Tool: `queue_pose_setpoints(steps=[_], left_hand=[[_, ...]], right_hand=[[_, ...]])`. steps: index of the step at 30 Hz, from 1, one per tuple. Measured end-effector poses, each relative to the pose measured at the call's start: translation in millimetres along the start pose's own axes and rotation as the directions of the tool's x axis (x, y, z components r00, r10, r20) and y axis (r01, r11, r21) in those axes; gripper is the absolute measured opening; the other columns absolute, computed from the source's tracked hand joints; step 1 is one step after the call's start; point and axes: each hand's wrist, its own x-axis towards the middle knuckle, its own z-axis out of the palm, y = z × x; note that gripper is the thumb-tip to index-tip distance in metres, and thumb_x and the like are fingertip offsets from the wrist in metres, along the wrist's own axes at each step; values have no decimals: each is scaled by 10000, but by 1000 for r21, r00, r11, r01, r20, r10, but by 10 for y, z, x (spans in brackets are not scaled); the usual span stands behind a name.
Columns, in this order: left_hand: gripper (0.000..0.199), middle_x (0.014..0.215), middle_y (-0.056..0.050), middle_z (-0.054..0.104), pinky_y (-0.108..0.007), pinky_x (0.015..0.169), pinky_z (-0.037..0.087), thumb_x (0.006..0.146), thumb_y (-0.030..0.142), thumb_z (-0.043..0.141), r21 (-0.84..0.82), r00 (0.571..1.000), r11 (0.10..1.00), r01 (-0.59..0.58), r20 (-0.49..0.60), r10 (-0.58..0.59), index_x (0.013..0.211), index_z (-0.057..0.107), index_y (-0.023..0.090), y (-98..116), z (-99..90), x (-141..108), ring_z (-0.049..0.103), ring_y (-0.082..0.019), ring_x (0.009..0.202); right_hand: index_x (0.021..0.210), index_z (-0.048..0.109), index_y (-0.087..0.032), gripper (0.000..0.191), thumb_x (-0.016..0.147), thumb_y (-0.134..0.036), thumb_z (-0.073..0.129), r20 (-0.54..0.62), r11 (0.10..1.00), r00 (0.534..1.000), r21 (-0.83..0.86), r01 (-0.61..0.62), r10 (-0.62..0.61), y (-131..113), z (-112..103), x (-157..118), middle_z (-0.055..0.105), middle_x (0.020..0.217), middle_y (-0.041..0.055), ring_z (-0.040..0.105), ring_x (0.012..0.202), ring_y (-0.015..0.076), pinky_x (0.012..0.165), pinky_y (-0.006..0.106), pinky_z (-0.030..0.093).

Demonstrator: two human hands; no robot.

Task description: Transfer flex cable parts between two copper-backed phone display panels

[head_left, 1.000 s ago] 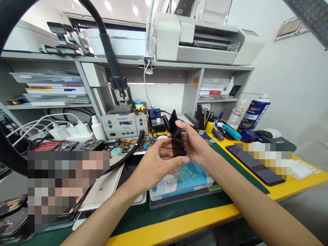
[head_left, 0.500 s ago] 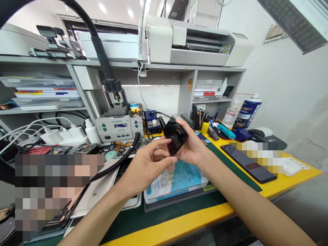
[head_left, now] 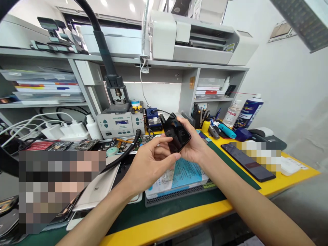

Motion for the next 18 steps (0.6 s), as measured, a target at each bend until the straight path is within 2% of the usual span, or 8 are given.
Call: queue_pose_setpoints(steps=[8, 11, 13, 15, 18], left_hand=[[567, 724, -12, 702, -277, 599, 523, 778, 479, 746, 136, 994, 990, -28, -103, 42, 1228, 572, 182, -4, 42, -28, 647, -173, 623], [546, 805, -31, 733, -274, 598, 520, 774, 514, 739, 234, 988, 971, -50, -129, 82, 1197, 600, 197, -21, 33, -26, 668, -185, 663], [476, 837, -39, 746, -277, 621, 521, 790, 516, 722, 360, 980, 928, -94, -131, 150, 1139, 642, 203, -49, 12, -23, 674, -185, 670], [409, 816, -42, 746, -282, 642, 514, 809, 501, 706, 510, 961, 846, -151, -124, 247, 1089, 676, 204, -93, -18, -17, 663, -180, 645], [320, 931, -70, 754, -300, 739, 503, 829, 430, 696, 675, 899, 697, -243, -113, 422, 1072, 708, 220, -176, -62, -4, 687, -215, 772]], right_hand=[[860, 644, -158, 425, 851, -580, 597, -56, 992, 993, -89, 94, -100, 23, 41, -28, 691, 700, 85, 706, 703, 255, 665, 382, 602], [870, 630, -150, 382, 862, -532, 615, -128, 985, 982, -125, 120, -136, 31, 79, -32, 695, 708, 83, 702, 670, 242, 653, 375, 604], [868, 618, -141, 355, 875, -496, 617, -190, 980, 971, -159, 116, -146, 38, 97, -28, 698, 715, 88, 692, 627, 230, 626, 369, 602], [859, 605, -137, 353, 887, -489, 610, -223, 981, 964, -162, 107, -142, 46, 104, -19, 701, 727, 95, 683, 602, 220, 605, 363, 597], [834, 595, -134, 379, 899, -507, 595, -230, 983, 960, -125, 136, -162, 63, 93, 2, 700, 746, 107, 686, 619, 210, 613, 344, 594]])
